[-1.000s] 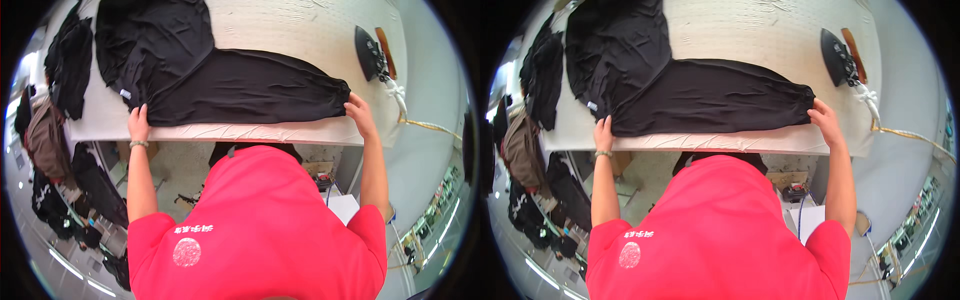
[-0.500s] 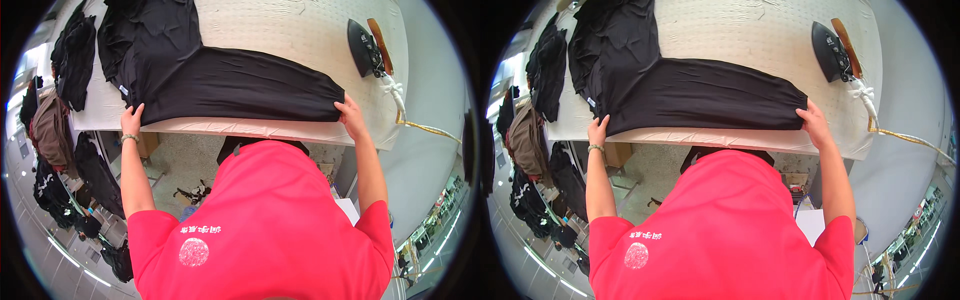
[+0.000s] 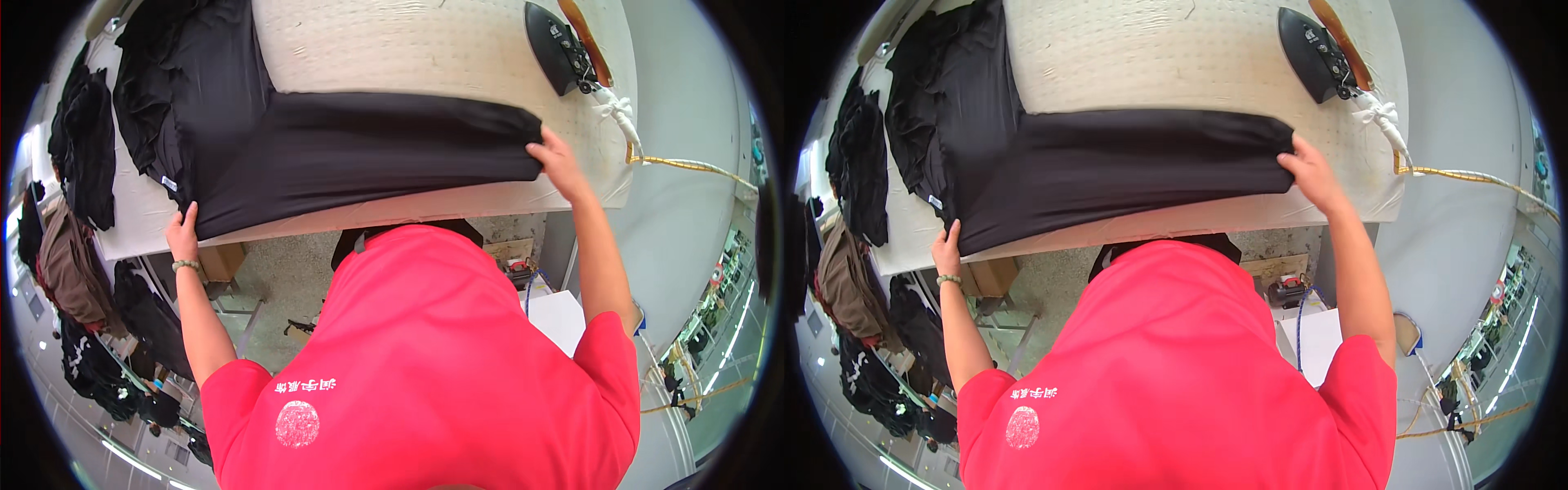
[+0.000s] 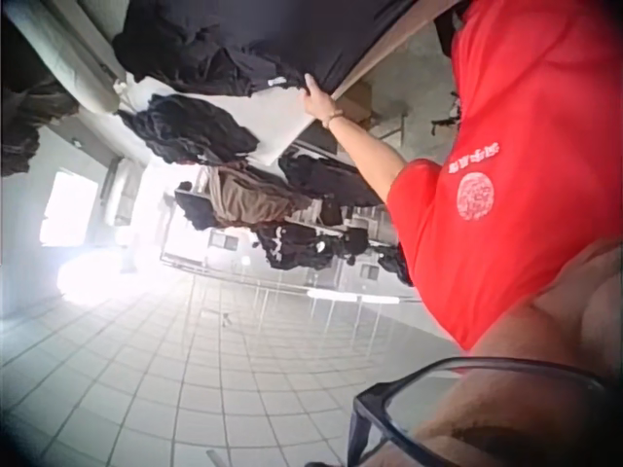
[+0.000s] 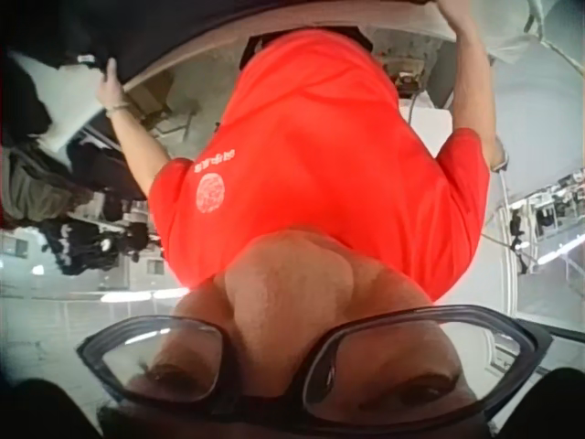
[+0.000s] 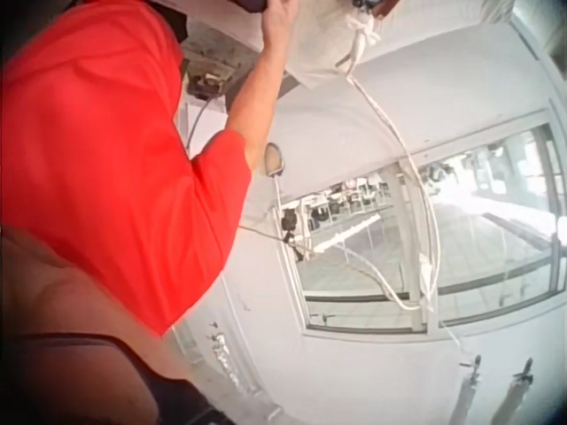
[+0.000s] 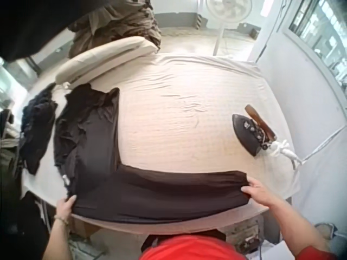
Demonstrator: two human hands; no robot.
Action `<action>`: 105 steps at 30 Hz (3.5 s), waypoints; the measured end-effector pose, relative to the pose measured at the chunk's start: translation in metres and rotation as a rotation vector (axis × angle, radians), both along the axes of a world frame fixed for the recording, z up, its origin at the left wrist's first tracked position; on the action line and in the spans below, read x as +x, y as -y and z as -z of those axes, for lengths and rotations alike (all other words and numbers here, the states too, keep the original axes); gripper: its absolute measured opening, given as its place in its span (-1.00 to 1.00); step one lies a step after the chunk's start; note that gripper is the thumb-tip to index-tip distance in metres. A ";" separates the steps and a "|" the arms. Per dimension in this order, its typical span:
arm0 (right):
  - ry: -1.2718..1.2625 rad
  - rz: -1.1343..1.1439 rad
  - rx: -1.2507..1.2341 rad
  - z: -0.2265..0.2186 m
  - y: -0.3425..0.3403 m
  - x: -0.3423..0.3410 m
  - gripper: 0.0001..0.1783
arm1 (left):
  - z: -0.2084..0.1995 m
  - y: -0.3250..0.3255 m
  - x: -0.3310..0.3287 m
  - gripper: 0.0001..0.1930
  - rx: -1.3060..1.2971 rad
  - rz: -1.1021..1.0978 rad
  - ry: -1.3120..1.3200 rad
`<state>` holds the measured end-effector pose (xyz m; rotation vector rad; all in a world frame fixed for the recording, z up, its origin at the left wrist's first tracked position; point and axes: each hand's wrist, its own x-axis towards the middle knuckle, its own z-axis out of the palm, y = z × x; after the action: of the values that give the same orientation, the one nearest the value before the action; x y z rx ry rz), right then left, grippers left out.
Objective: Ironing black shirts on a professional workbench using a steam iron.
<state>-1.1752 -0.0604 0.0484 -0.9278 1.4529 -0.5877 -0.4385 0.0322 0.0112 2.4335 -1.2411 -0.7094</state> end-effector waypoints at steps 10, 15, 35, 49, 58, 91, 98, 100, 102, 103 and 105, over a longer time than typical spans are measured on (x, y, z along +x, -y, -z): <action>0.005 0.064 0.108 0.014 -0.019 0.012 -0.56 | 0.005 0.000 -0.033 -0.63 0.036 -0.240 -0.292; 0.038 0.146 0.201 0.019 -0.038 0.000 -0.55 | 0.016 -0.020 -0.007 -0.55 0.002 -0.009 -0.163; -1.060 -0.486 -0.676 0.026 -0.003 0.019 -0.97 | -0.028 0.217 -0.236 -0.87 -0.110 1.378 0.201; -1.264 -0.337 -0.100 0.020 0.054 0.047 -0.82 | -0.014 0.226 -0.221 -0.80 0.028 1.236 0.113; -1.403 -0.436 -0.049 0.024 0.071 0.047 -0.76 | 0.003 0.220 -0.222 -0.75 -0.082 1.169 0.241; -1.139 -0.147 -1.231 -0.028 0.150 -0.047 -0.62 | 0.016 0.090 -0.601 -0.45 -0.342 1.159 0.327; -1.035 -0.457 -0.622 -0.012 0.175 -0.009 -0.46 | 0.014 0.088 -0.610 -0.46 -0.331 1.179 0.443; -0.954 -0.797 -0.761 -0.019 0.164 0.010 -0.44 | 0.016 0.083 -0.613 -0.47 -0.344 1.152 0.442; -0.900 -0.975 -0.834 -0.026 0.163 0.024 -0.43 | 0.018 0.080 -0.614 -0.48 -0.389 1.131 0.439; -0.907 -1.044 -0.812 -0.029 0.165 0.029 -0.43 | 0.019 0.079 -0.614 -0.48 -0.384 1.120 0.440; -0.923 -1.183 -0.764 -0.031 0.167 0.039 -0.42 | 0.022 0.078 -0.615 -0.49 -0.426 1.107 0.416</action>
<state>-1.1359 -0.2273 0.0796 -2.6163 1.0740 0.2954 -1.0531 -0.0460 -0.0107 1.4317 -2.6013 -0.0924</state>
